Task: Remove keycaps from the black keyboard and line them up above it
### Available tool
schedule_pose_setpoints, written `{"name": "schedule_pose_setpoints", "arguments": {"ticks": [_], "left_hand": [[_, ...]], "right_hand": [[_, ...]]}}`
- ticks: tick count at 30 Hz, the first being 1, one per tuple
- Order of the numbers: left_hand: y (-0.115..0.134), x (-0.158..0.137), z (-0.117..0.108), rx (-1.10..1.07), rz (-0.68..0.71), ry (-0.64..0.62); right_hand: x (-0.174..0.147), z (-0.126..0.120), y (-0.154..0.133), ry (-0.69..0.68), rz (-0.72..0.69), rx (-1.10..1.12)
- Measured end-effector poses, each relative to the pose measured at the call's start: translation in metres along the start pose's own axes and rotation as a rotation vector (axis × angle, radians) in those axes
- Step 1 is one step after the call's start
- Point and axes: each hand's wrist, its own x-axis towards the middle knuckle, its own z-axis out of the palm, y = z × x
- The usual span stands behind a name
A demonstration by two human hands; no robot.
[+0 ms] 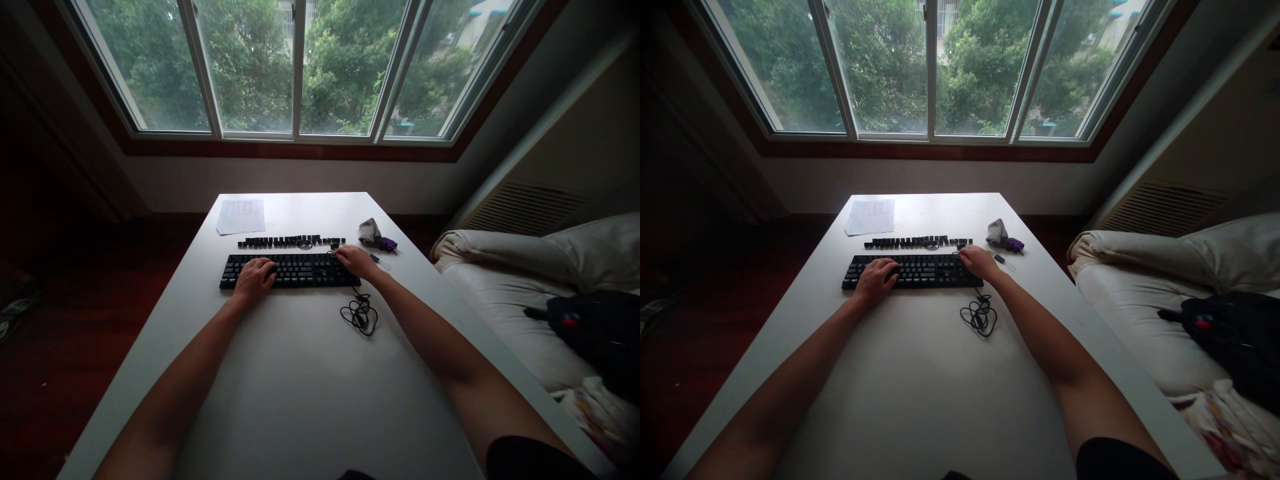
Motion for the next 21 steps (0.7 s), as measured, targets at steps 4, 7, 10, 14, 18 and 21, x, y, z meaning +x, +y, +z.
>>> {"name": "schedule_pose_setpoints", "arguments": {"ticks": [4, 7, 10, 14, 18, 21], "left_hand": [[0.0, 0.0, -0.001, 0.0, -0.001, -0.004], [0.0, 0.001, -0.001, 0.001, -0.003, -0.009], [0.0, 0.001, -0.002, -0.004, -0.001, -0.012], [0.0, 0.001, -0.001, -0.009, -0.006, -0.011], [0.001, 0.001, -0.001, -0.017, -0.002, -0.008], [0.003, 0.001, -0.001, -0.019, -0.006, -0.008]], "right_hand": [[0.005, 0.011, -0.009, 0.116, 0.151, -0.017], [0.011, 0.018, -0.017, 0.141, 0.242, -0.075], [0.017, 0.022, -0.024, 0.121, 0.324, -0.102], [0.023, 0.026, -0.029, 0.078, 0.371, -0.114], [0.024, 0.031, -0.028, 0.051, 0.403, -0.168], [0.024, 0.035, -0.027, 0.034, 0.415, -0.156]]}}
